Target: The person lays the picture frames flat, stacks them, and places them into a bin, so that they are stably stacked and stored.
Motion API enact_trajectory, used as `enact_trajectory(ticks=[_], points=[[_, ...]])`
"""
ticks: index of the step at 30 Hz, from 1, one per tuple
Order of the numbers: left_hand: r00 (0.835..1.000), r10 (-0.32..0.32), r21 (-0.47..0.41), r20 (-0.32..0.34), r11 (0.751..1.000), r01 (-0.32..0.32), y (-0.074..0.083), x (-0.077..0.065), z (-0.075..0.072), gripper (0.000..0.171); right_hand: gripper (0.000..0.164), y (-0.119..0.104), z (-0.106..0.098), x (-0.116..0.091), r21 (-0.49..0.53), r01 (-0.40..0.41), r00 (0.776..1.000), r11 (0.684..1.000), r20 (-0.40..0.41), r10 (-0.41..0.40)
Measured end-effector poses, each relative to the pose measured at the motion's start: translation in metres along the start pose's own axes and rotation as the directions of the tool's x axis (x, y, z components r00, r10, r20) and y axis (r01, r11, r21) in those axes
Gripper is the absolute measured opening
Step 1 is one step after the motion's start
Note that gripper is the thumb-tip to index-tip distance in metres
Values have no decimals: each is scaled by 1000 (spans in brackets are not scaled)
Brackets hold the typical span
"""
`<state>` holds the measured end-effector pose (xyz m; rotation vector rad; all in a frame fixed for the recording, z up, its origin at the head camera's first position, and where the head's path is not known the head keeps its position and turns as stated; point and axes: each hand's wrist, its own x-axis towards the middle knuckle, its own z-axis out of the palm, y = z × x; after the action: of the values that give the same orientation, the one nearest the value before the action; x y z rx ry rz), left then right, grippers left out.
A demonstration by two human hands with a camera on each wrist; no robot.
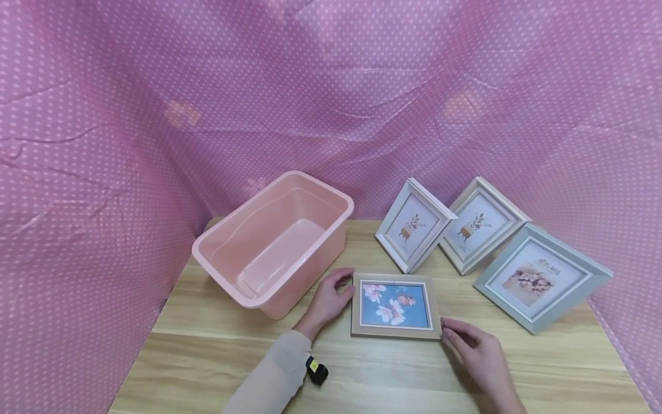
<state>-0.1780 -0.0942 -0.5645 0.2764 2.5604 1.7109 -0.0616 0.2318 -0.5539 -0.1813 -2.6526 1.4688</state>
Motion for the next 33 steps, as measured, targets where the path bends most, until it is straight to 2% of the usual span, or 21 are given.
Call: enact_trajectory(ticks=[5,11,16,26,33], points=[[1000,15,5,-18,1000,-15,2,0,-1,43,19,-2,-2,2,5,41,999,999,-23,-41],[999,1,37,-47,999,1,7,0,-2,42,20,-5,-4,5,28,44,999,999,-7,-43],[998,14,60,-69,998,-10,10,1,0,40,19,-6,-5,8,28,52,999,998,-7,-52],[995,37,18,-90,999,-36,19,-3,1,37,19,-12,-10,13,38,123,992,992,-12,-122],[994,72,5,-80,997,-72,20,-3,1,37,20,-16,-11,19,70,136,991,988,-20,-135]])
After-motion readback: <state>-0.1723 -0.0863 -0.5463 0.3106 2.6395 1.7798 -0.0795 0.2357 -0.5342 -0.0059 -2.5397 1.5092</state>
